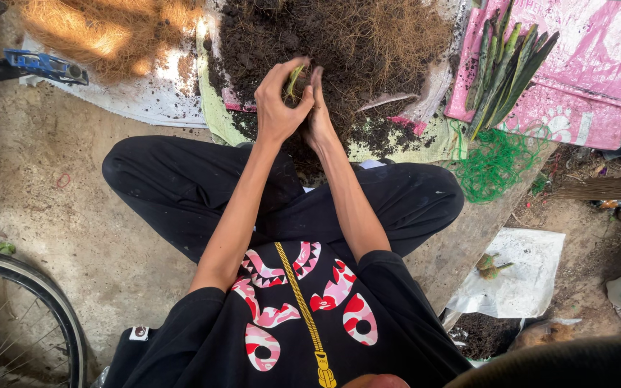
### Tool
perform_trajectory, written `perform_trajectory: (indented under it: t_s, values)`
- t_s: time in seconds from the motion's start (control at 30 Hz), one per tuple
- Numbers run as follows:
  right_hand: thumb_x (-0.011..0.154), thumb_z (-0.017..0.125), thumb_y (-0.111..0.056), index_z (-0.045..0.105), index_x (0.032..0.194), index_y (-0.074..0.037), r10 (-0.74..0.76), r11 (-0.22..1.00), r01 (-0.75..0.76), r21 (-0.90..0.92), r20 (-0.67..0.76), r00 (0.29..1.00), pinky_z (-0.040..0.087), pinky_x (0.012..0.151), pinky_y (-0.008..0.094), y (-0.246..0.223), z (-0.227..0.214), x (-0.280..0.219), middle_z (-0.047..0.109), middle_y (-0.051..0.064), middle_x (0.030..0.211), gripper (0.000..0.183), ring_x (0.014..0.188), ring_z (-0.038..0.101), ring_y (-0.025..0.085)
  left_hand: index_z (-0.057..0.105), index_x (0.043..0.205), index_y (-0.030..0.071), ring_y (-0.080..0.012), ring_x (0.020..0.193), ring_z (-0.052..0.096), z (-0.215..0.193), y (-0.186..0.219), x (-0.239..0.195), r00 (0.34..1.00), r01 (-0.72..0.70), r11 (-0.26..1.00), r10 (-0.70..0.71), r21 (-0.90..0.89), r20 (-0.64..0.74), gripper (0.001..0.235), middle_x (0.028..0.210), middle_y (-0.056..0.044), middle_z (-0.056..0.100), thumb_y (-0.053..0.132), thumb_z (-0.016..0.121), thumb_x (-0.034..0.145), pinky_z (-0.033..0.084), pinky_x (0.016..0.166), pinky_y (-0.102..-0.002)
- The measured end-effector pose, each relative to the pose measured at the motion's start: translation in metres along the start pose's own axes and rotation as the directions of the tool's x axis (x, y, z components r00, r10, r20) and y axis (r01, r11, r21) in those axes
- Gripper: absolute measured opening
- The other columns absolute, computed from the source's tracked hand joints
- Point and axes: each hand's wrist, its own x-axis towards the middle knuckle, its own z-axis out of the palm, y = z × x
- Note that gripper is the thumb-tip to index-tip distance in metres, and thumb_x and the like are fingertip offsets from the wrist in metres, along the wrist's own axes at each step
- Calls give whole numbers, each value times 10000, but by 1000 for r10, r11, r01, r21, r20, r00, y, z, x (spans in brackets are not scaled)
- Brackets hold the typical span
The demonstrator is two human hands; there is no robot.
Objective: The person sits on the ground and packs soil around the roots of small plants by hand. They repeatedly scoop soil from a pile and press it into the root ball, forming a compact soil ball around each plant.
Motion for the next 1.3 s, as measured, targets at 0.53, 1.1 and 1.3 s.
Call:
perform_trajectory:
  t_s: [0.53,1.1,1.3]
  values:
    - [811,268,-861,162,1622,-100,151,979,-148,-144,16,988,168,1164,658,11,36,-11,152,232,1669,1117,1529,136,391,522,1375,75,-237,1038,715,-32,-39,-7,963,262,963,-256,-62,89,656,1161,-90,701,244,861,839,525,927,-411]
    - [925,464,-786,16,1628,-108,-268,-287,-169,-943,-91,959,138,1243,564,28,6,17,68,340,1657,1074,1544,78,460,413,1527,171,-257,1419,380,-76,-167,-27,604,630,555,-790,-543,-106,812,1624,-192,386,462,819,888,387,1073,-378]
    - [866,505,-831,58,1617,-124,-307,-363,-256,-896,-145,941,167,1257,519,25,31,21,196,313,1626,1124,1529,177,436,514,1422,218,-212,1312,541,-79,-145,-24,434,632,271,-900,-726,42,762,1565,-149,430,529,793,785,267,834,-472]
